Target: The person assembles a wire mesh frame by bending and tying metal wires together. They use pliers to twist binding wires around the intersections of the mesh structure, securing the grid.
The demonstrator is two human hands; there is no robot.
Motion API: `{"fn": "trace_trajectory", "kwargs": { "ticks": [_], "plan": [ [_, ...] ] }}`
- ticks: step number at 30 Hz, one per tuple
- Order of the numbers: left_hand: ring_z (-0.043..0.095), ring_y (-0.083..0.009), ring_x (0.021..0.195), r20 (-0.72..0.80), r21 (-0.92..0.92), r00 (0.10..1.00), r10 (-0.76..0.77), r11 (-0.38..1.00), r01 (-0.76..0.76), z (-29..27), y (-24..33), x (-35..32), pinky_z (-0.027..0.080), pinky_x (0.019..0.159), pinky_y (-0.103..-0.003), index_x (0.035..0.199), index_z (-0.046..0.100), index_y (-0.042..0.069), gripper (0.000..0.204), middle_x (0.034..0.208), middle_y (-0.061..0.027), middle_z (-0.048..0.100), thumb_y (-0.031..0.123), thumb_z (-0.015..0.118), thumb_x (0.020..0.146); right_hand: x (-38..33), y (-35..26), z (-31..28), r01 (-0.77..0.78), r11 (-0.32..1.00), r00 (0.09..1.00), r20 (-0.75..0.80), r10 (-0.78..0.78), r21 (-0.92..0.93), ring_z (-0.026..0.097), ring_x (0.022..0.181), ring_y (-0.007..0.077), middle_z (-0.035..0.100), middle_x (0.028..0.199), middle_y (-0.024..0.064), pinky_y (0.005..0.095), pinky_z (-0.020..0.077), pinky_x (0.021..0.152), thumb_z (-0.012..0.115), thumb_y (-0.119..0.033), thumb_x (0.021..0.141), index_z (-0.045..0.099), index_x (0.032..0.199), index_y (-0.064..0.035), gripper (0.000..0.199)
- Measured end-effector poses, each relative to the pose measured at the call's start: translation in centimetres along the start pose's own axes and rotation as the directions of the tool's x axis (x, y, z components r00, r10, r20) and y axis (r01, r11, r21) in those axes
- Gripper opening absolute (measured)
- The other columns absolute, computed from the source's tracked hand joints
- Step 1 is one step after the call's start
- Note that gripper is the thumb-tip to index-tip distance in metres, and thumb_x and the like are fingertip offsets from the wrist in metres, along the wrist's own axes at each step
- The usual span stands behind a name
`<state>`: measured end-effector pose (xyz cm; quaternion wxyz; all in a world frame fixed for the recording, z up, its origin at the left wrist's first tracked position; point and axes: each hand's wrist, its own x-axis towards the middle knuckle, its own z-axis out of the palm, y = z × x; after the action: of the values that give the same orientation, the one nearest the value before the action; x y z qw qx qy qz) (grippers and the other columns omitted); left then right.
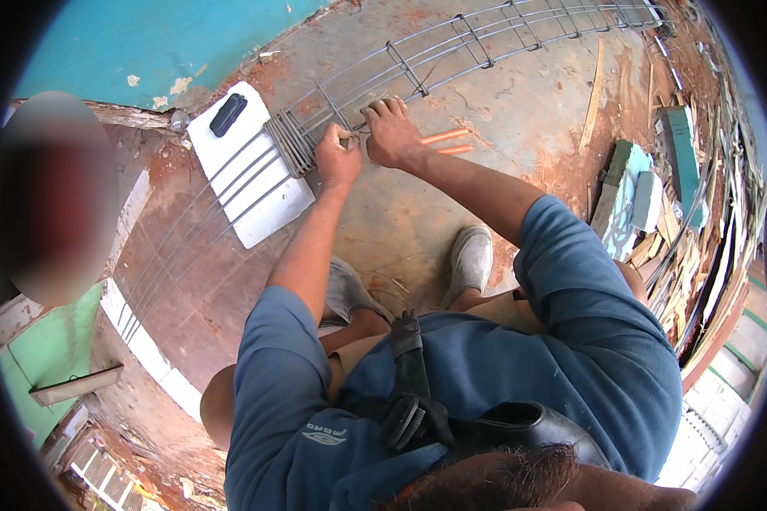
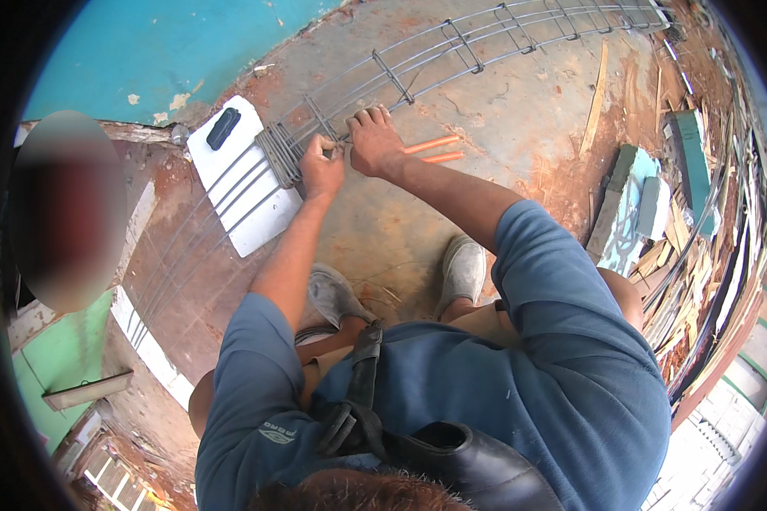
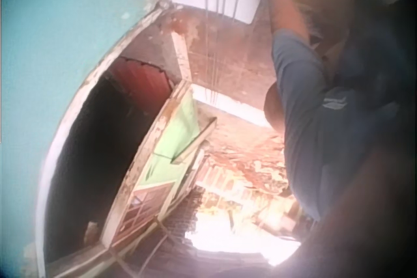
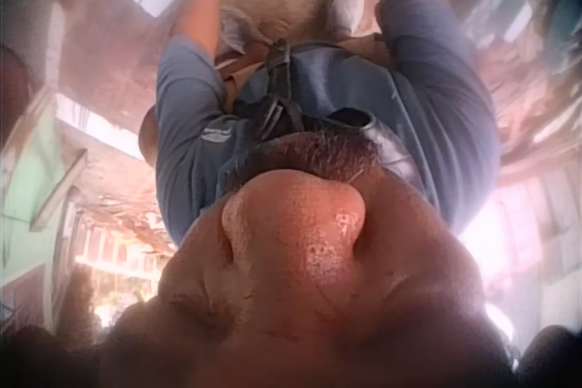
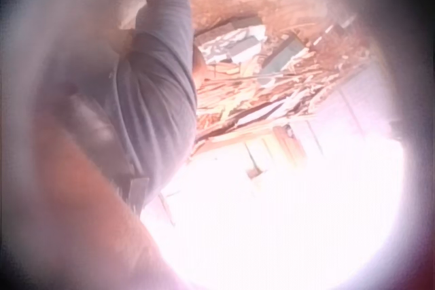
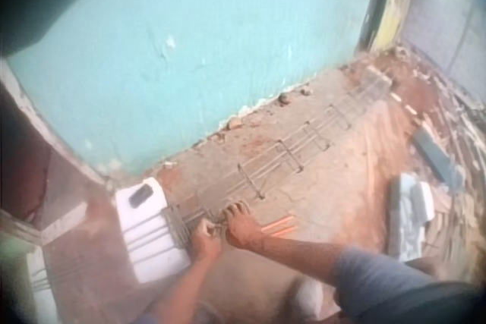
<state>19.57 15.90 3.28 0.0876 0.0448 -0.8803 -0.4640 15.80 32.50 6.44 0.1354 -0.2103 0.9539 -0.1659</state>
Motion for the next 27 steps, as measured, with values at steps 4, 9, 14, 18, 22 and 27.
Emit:
{"fn": "trace_trajectory", "kwargs": {
  "ticks": [4,9,14,18,22,27],
  "plan": [
    [0.075,-0.0426,0.091,0.046,-0.005,0.998,-0.031,1.000,0.031,0.1,0.4,0.0,0.056,0.080,-0.049,0.095,0.061,0.002,0.022,0.094,-0.0193,0.077,0.007,0.082,0.090,-4.7,0.8,4.0,0.033,0.996,0.963,-0.263,-0.053,-0.080,0.044,0.153,0.0365,0.054,0.159,0.0167,0.0562,0.0327,0.130,0.068,-0.023,0.095,0.055,0.152,-0.0046,0.061],
    [0.078,-0.0404,0.100,0.051,-0.062,0.998,0.026,0.998,-0.022,0.1,0.3,0.2,0.058,0.085,-0.047,0.095,0.060,0.002,0.021,0.106,-0.0198,0.080,0.005,0.080,0.093,-3.7,1.3,4.4,0.090,0.977,0.953,-0.267,-0.141,-0.195,0.056,0.141,0.0368,0.065,0.144,0.0159,0.0543,0.0384,0.126,0.065,-0.023,0.100,0.060,0.147,-0.0079,0.050],
    [0.077,-0.0400,0.108,0.094,-0.058,0.996,0.011,0.998,-0.006,-0.2,-0.3,0.1,0.058,0.090,-0.046,0.097,0.059,0.000,0.021,0.116,-0.0221,0.080,0.005,0.080,0.093,-4.3,-1.9,3.1,-0.150,0.916,0.983,-0.046,0.179,0.372,0.071,0.115,0.0444,0.076,0.124,0.0206,0.0510,0.0558,0.107,0.059,-0.022,0.105,0.068,0.141,-0.0078,0.039],
    [0.074,-0.0404,0.111,0.092,-0.102,0.991,0.094,0.991,-0.084,-0.4,-1.7,-0.4,0.058,0.094,-0.047,0.103,0.063,0.001,0.017,0.117,-0.0209,0.078,0.003,0.077,0.093,-5.0,-3.6,2.5,-0.217,0.900,0.969,-0.030,0.246,0.378,0.072,0.109,0.0454,0.076,0.117,0.0229,0.0529,0.0587,0.097,0.057,-0.022,0.106,0.069,0.139,-0.0065,0.038],
    [0.070,-0.0370,0.116,0.088,0.001,0.973,0.215,0.976,-0.216,-0.8,-1.2,-0.7,0.056,0.098,-0.045,0.108,0.066,0.000,0.017,0.123,-0.0183,0.071,0.001,0.074,0.093,-5.7,-2.3,4.4,-0.099,0.958,0.961,-0.225,0.163,0.271,0.073,0.111,0.0384,0.079,0.113,0.0201,0.0541,0.0520,0.105,0.057,-0.021,0.106,0.072,0.135,-0.0075,0.035],
    [0.067,-0.0361,0.113,0.096,0.028,0.936,0.339,0.939,-0.343,-1.6,-2.0,-1.6,0.056,0.095,-0.046,0.113,0.071,0.001,0.021,0.124,-0.0144,0.064,0.000,0.072,0.092,-8.0,-2.4,4.5,-0.018,0.991,0.985,-0.168,0.040,0.134,0.074,0.113,0.0341,0.080,0.113,0.0162,0.0541,0.0459,0.110,0.058,-0.021,0.106,0.073,0.133,-0.0084,0.033]
  ]
}}
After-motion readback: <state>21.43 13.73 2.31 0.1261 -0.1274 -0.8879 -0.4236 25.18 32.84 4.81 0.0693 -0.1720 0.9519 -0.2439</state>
